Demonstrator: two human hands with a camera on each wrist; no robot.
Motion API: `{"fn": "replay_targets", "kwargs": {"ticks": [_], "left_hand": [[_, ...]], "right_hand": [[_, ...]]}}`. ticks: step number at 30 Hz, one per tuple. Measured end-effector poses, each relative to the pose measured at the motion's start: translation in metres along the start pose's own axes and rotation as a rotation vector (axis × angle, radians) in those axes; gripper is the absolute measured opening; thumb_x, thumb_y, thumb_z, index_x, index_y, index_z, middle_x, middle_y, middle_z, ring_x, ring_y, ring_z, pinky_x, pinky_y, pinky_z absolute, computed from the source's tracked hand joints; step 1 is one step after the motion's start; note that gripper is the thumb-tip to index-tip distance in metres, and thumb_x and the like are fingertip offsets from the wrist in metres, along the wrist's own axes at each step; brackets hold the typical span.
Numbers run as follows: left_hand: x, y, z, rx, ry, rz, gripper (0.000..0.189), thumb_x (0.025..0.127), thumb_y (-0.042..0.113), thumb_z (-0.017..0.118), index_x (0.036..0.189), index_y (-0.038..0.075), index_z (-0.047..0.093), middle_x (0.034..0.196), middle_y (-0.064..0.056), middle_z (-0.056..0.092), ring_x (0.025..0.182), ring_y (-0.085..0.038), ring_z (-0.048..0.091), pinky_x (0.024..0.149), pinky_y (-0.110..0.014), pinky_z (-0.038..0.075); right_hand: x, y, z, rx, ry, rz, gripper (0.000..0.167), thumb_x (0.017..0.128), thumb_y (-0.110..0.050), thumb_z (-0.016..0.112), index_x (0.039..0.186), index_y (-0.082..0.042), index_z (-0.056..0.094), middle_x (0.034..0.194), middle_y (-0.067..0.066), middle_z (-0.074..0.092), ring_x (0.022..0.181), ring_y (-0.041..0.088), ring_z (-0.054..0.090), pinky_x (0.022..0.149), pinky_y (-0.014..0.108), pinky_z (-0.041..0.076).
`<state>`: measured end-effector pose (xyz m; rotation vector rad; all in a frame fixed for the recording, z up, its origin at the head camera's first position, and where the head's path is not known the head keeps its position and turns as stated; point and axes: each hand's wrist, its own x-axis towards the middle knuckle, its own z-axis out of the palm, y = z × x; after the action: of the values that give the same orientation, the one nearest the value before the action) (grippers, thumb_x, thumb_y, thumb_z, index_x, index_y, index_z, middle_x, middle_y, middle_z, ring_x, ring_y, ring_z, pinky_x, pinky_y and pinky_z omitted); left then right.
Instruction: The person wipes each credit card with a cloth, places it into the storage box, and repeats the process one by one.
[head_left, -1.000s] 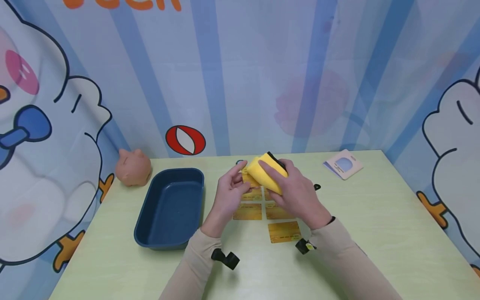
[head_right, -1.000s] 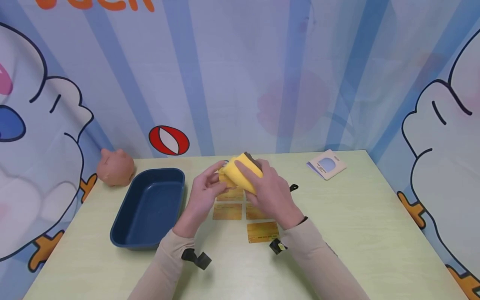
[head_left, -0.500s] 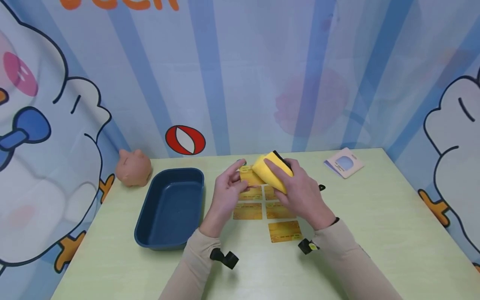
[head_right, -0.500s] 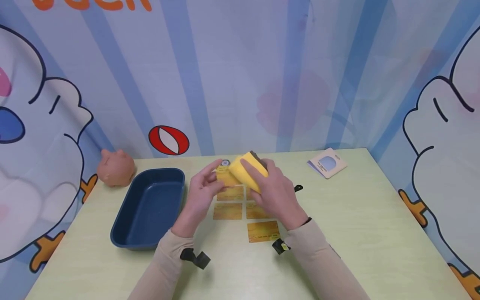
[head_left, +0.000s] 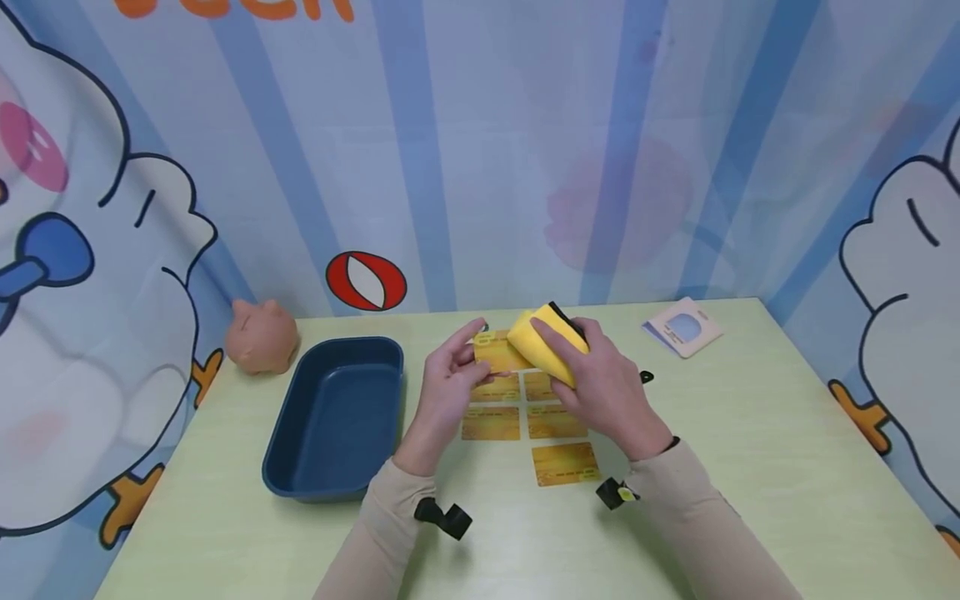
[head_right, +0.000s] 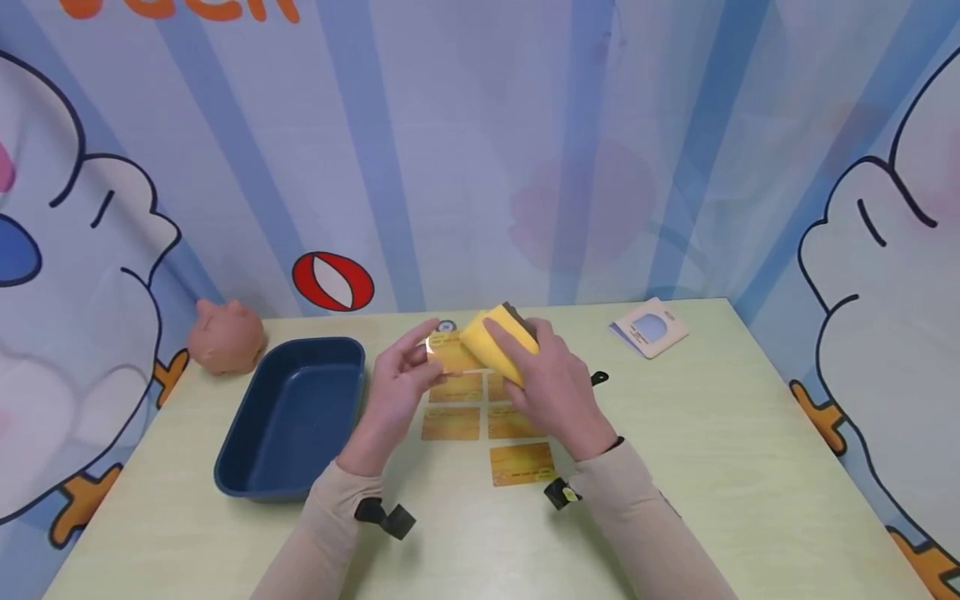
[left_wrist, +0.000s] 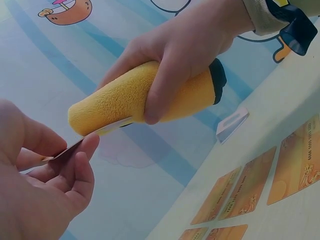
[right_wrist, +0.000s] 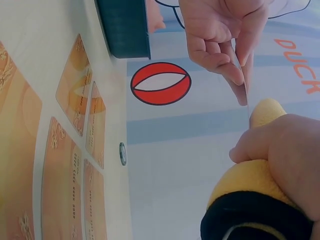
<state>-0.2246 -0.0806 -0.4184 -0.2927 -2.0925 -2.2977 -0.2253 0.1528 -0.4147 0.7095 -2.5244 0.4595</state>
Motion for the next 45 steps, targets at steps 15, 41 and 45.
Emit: {"fn": "replay_targets", "kwargs": {"ticks": [15,41,45], "left_hand": [[-0.001,0.003,-0.003,-0.051,0.022,0.009,0.062,0.101,-0.009,0.052,0.159,0.012,0.045,0.130,-0.025,0.068,0.095,-0.024,0.077,0.084,-0.030,0.062],[0.000,-0.008,-0.001,0.106,0.088,0.085,0.027,0.104,-0.003,0.058,0.121,0.003,0.078,0.122,-0.015,0.076,0.110,-0.028,0.074,0.089,-0.028,0.061],[0.001,-0.011,-0.001,0.092,0.083,0.116,0.025,0.103,-0.006,0.058,0.120,-0.003,0.076,0.127,-0.017,0.073,0.114,-0.030,0.071,0.090,-0.027,0.061]], "right_hand": [[0.000,0.008,-0.008,-0.012,-0.032,0.063,0.078,0.092,-0.016,0.077,0.161,-0.032,0.044,0.140,0.028,0.051,0.088,0.035,0.063,0.055,0.047,0.056],[-0.001,0.013,-0.028,0.153,0.037,0.127,0.070,0.094,-0.017,0.074,0.158,-0.028,0.048,0.143,0.028,0.047,0.081,0.032,0.059,0.058,0.046,0.053],[-0.002,0.011,-0.029,0.153,0.046,0.115,0.069,0.094,-0.017,0.074,0.157,-0.028,0.049,0.141,0.027,0.048,0.080,0.031,0.058,0.058,0.046,0.053]]}}
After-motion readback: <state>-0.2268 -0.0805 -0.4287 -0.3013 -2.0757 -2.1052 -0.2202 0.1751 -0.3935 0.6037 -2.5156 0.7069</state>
